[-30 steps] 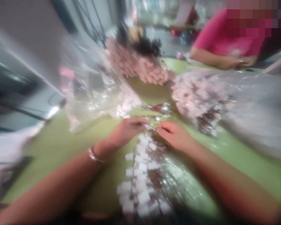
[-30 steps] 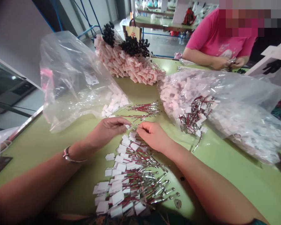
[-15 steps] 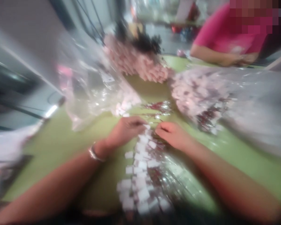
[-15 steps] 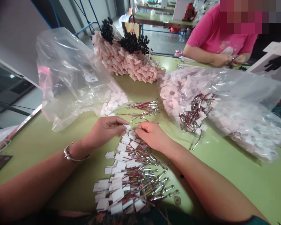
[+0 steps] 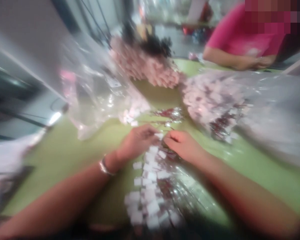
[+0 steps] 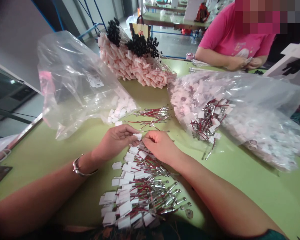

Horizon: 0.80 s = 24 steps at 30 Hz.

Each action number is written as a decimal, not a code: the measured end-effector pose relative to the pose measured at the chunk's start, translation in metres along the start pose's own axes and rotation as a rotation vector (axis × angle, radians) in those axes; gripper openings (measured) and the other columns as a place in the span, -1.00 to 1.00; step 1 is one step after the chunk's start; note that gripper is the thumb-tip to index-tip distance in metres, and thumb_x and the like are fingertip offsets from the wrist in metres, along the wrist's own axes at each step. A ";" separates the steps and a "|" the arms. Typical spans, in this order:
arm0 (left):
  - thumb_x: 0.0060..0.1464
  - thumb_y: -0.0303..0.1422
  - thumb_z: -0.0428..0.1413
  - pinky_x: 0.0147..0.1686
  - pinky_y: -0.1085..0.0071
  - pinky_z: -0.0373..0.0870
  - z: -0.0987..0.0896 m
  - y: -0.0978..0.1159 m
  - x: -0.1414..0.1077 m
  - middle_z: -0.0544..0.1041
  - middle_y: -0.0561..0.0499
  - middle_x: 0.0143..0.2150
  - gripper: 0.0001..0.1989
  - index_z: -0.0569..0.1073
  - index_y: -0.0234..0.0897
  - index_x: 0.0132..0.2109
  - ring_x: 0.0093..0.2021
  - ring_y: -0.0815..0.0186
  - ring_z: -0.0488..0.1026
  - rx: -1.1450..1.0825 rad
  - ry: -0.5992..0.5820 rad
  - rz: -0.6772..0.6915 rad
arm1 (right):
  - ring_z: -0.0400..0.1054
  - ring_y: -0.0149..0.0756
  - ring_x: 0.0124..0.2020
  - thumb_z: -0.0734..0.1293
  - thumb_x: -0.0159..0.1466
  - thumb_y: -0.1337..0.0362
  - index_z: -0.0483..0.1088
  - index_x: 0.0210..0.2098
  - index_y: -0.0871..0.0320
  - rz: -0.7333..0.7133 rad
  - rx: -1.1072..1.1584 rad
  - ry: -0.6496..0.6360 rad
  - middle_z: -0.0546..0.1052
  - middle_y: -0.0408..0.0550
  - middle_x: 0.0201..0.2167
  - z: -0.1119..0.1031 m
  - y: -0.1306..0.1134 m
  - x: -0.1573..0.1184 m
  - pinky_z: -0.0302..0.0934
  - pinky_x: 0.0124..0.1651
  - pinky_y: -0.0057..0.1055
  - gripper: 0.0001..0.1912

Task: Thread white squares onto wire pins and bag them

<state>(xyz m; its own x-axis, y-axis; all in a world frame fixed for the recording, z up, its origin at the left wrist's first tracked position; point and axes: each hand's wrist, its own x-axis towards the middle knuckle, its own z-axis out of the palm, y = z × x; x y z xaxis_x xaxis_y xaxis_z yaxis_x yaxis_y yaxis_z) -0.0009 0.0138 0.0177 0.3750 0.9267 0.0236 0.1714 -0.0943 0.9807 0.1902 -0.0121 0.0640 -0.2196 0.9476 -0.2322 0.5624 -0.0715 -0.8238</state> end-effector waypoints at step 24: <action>0.18 -0.40 -0.02 -0.08 0.23 0.37 -0.052 -0.011 0.023 0.44 -0.20 -0.13 -0.80 0.49 -0.35 -0.17 -0.10 0.12 0.41 1.127 0.083 0.045 | 0.34 -0.26 -0.22 0.23 0.29 0.27 0.45 -0.25 0.11 -0.320 -0.672 0.176 0.47 -0.01 -0.19 -0.013 0.039 0.039 0.14 -0.28 -0.38 -0.84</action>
<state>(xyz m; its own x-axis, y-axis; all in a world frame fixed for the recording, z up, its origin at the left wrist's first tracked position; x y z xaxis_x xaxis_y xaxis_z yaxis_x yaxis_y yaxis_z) -0.0420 0.0549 0.0179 0.3474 0.9314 0.1086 0.8986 -0.3638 0.2453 0.2135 0.0260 0.0298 -0.3550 0.9298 0.0972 0.8691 0.3666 -0.3321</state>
